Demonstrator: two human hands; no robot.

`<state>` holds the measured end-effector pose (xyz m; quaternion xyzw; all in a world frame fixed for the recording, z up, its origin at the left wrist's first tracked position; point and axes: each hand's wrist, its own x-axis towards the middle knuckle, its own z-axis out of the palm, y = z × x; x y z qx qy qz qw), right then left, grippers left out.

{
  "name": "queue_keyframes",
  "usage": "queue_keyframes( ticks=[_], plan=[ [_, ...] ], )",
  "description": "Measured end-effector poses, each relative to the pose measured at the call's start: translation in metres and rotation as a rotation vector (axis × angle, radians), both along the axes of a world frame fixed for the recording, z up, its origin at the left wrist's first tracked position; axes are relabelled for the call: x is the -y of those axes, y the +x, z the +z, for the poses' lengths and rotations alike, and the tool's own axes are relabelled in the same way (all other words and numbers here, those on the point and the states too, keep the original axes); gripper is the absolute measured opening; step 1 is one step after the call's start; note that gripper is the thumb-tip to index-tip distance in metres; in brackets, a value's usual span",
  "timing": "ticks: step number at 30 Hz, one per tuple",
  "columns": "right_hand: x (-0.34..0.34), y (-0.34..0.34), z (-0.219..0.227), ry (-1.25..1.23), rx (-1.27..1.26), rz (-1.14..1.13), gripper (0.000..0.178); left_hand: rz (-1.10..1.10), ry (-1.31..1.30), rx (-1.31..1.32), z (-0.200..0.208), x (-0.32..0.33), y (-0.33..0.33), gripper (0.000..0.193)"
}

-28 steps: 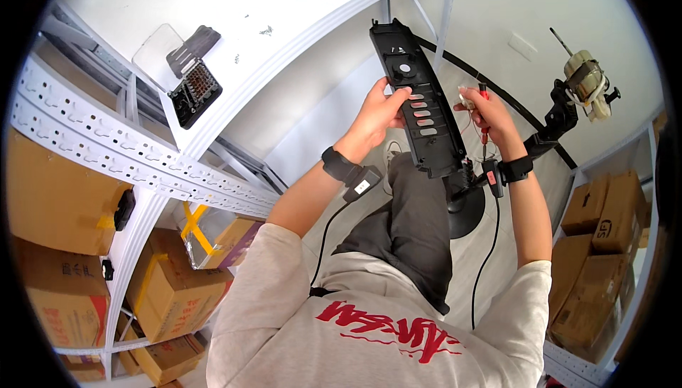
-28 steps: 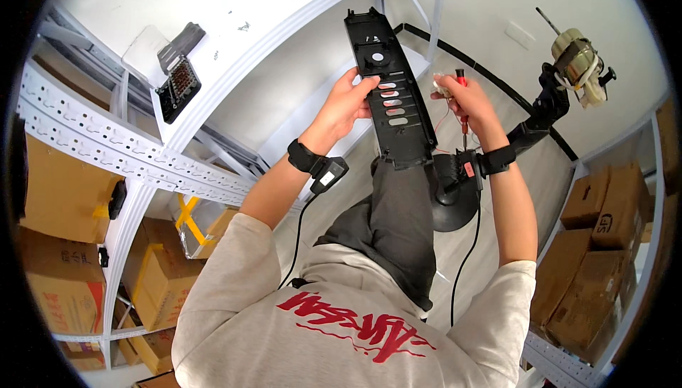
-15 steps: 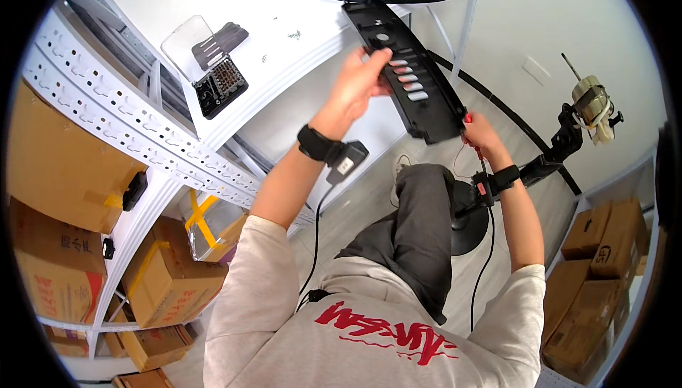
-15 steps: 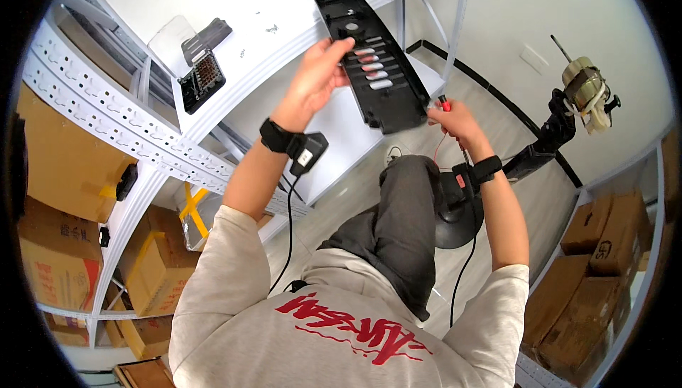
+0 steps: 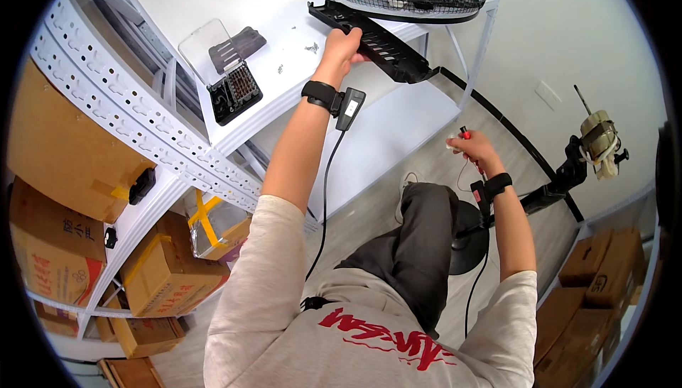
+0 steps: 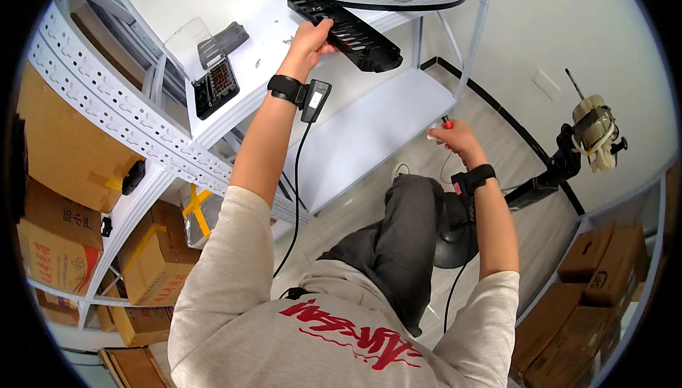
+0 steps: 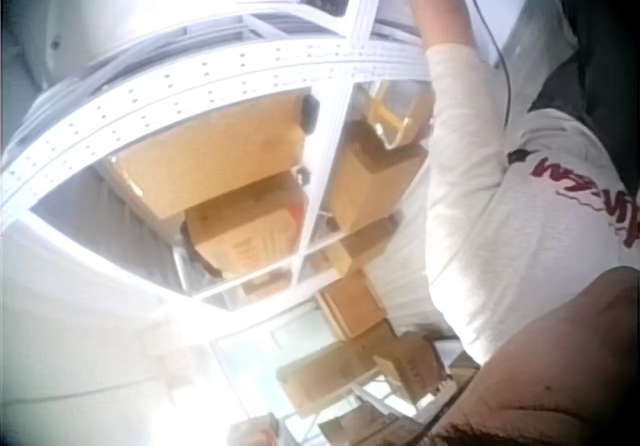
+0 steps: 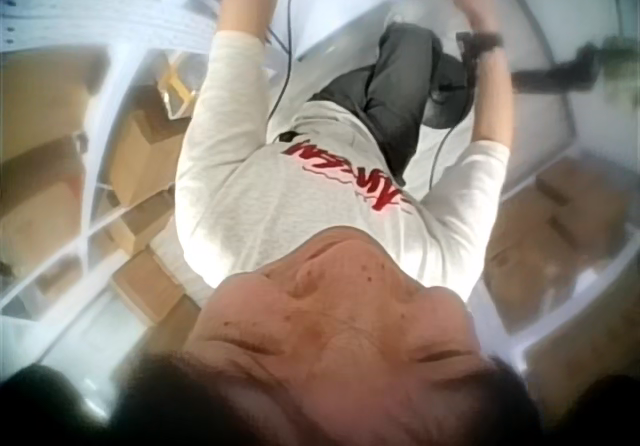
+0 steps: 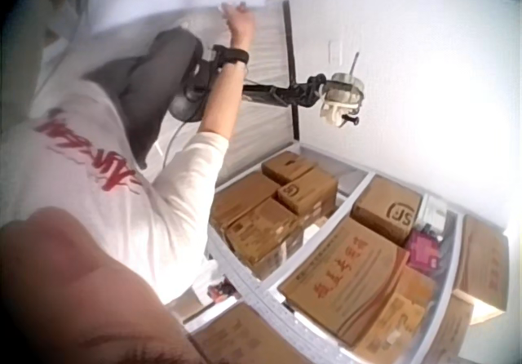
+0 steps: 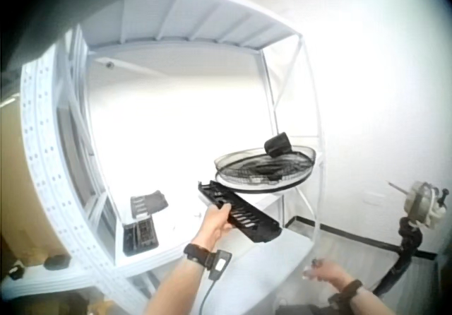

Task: The person sits on the floor and uses a screwdriver to work on a black electronic control panel and a small white circular component. They manipulate wires and tighten screws on the components.

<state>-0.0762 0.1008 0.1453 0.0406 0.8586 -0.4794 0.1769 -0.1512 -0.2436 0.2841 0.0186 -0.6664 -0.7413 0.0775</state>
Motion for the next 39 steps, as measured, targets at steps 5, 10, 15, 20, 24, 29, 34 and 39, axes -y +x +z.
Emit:
queue_keyframes(
  ticks=[5,10,15,20,24,29,34,39],
  plan=[
    [-0.007,-0.01,-0.023,-0.028,0.021,0.024,0.039,0.125,-0.073,-0.011,-0.004,0.0,-0.031,0.029],
    [-0.004,-0.015,-0.038,-0.064,0.011,0.041,0.04,0.237,-0.185,0.008,-0.013,0.022,-0.066,0.044],
    [-0.017,-0.025,-0.048,-0.049,0.013,0.052,0.041,0.297,-0.56,0.093,-0.004,0.028,-0.081,0.063],
    [-0.027,-0.028,-0.051,-0.032,0.014,0.031,0.045,0.339,-0.891,0.09,0.007,0.029,-0.08,0.033],
    [-0.03,-0.019,-0.048,-0.105,-0.033,-0.027,0.042,0.388,-0.999,0.061,-0.005,0.04,-0.093,0.029],
    [-0.044,-0.007,-0.037,-0.031,-0.028,0.001,0.041,0.528,-1.233,-0.16,-0.025,0.05,-0.114,0.055],
    [-0.033,0.011,-0.033,-0.158,-0.136,-0.041,0.043,0.566,-1.57,-0.163,-0.02,0.084,-0.115,0.06],
    [-0.055,0.029,-0.041,-0.104,-0.186,-0.177,0.048,0.578,-1.206,-0.75,0.023,-0.025,-0.022,0.031]
  ],
)
